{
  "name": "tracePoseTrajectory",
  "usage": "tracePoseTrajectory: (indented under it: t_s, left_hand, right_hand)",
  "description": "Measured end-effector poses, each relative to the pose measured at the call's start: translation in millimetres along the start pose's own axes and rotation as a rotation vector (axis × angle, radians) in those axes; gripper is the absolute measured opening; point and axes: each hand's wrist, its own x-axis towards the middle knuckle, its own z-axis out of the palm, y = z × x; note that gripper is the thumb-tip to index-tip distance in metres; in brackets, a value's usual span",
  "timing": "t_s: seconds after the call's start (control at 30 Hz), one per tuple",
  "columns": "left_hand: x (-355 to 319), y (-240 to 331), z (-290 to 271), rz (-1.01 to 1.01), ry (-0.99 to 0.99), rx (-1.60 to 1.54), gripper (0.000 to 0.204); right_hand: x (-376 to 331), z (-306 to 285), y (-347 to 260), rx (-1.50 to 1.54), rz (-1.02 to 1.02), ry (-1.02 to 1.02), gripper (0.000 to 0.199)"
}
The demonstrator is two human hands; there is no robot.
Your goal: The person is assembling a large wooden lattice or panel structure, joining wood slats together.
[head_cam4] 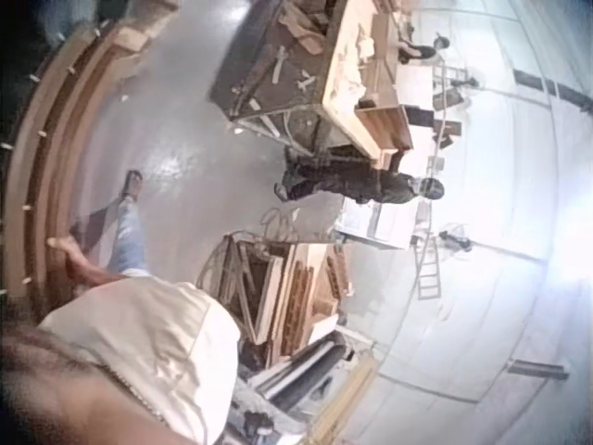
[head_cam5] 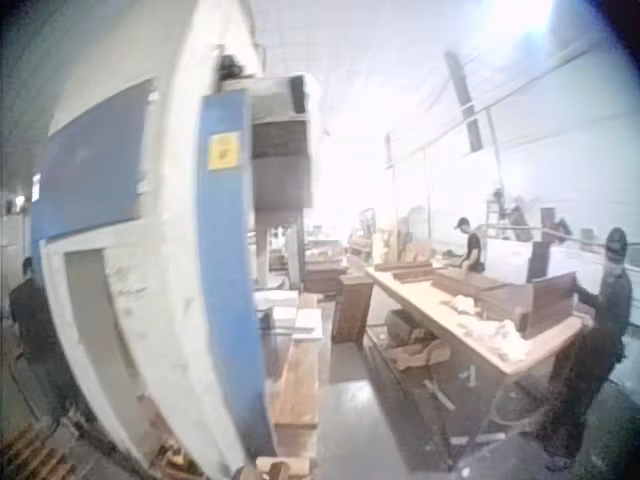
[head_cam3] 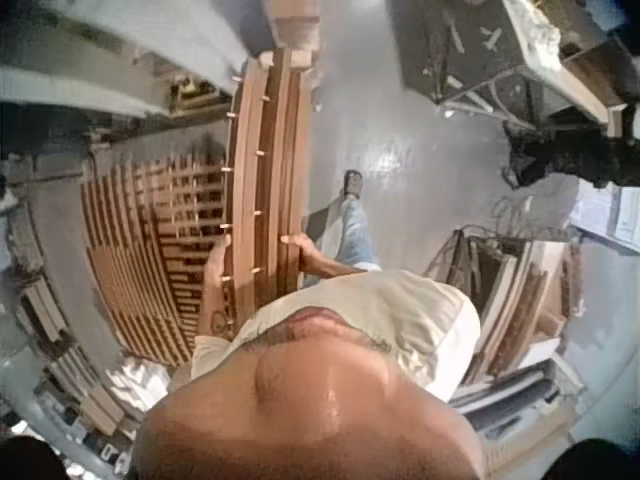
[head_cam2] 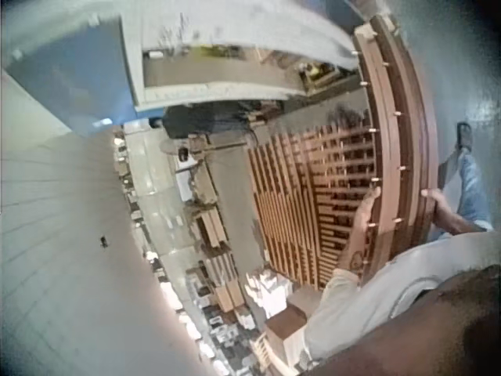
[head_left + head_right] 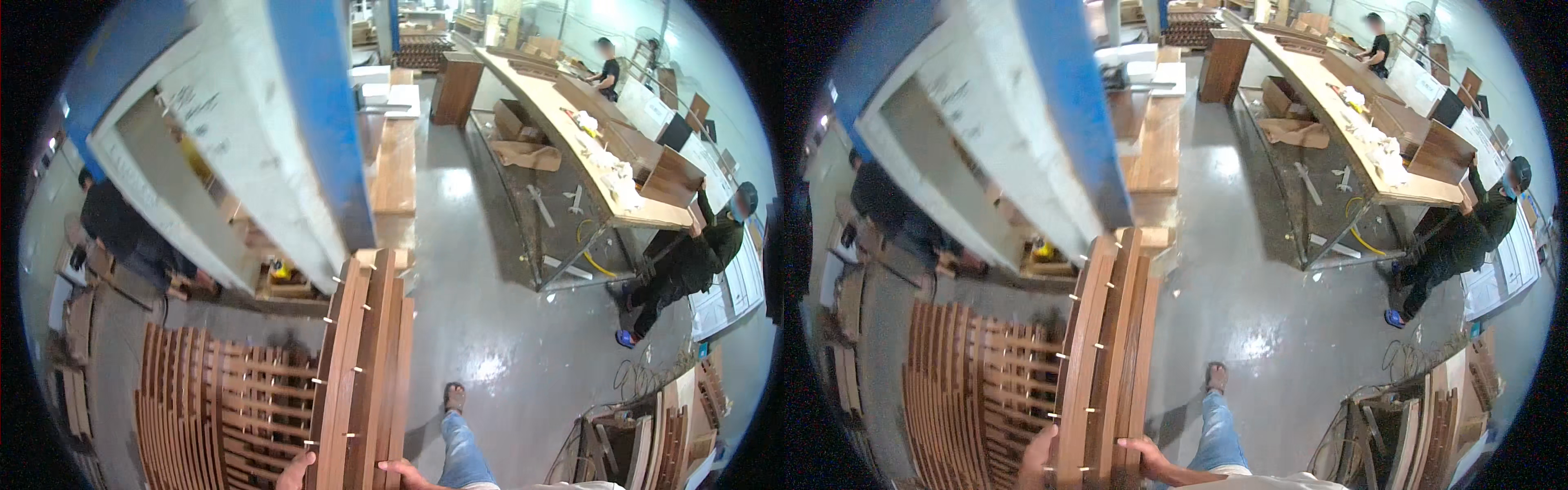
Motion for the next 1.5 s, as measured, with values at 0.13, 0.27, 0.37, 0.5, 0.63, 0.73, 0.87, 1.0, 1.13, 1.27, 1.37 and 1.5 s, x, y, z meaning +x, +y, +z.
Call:
tracePoseTrajectory:
  t_s: [0.13, 0.27, 0.37, 0.5, 0.63, 0.73, 0.87, 1.0, 1.13, 1.27, 1.37, 1.5]
  left_hand:
    - [42, 88, 113, -0.091, -0.046, 0.125, 0.047]
    - [109, 190, 234, -0.098, -0.168, 0.069, 0.047]
    - [161, 260, 307, -0.124, -0.275, 0.019, 0.047]
    - [243, 312, 363, -0.234, -0.495, -0.113, 0.061]
    - [334, 365, 430, -0.211, -0.563, -0.109, 0.06]
    - [401, 394, 462, -0.193, -0.61, -0.123, 0.06]
    - [462, 471, 545, -0.197, -0.635, -0.112, 0.059]
    - [522, 526, 602, -0.17, -0.611, -0.111, 0.058]
    - [569, 611, 702, -0.174, -0.576, -0.122, 0.057]
    - [619, 703, 823, -0.123, -0.579, -0.099, 0.056]
    - [682, 765, 879, -0.086, -0.589, -0.091, 0.056]
    - [772, 876, 1013, -0.062, -0.609, -0.045, 0.055]
  right_hand:
    - [0, -32, -131, 0.133, -0.044, -0.111, 0.057]
    - [3, -40, -266, 0.205, -0.059, -0.116, 0.05]
    - [23, -43, -347, 0.274, -0.068, -0.134, 0.047]
    - [50, -52, -452, 0.284, -0.087, -0.148, 0.043]
    - [90, -67, -558, 0.203, -0.146, -0.101, 0.044]
    - [102, -66, -667, 0.125, -0.115, -0.07, 0.046]
    - [132, -71, -792, 0.139, -0.063, -0.093, 0.047]
    - [165, -83, -917, 0.129, -0.073, -0.084, 0.048]
    - [173, -92, -1073, 0.042, -0.064, -0.109, 0.035]
    - [209, -112, -1200, 0.058, -0.143, -0.186, 0.028]
    - [237, -129, -1285, 0.054, -0.133, -0.19, 0.024]
    - [288, -147, -1399, 0.151, -0.277, -0.236, 0.029]
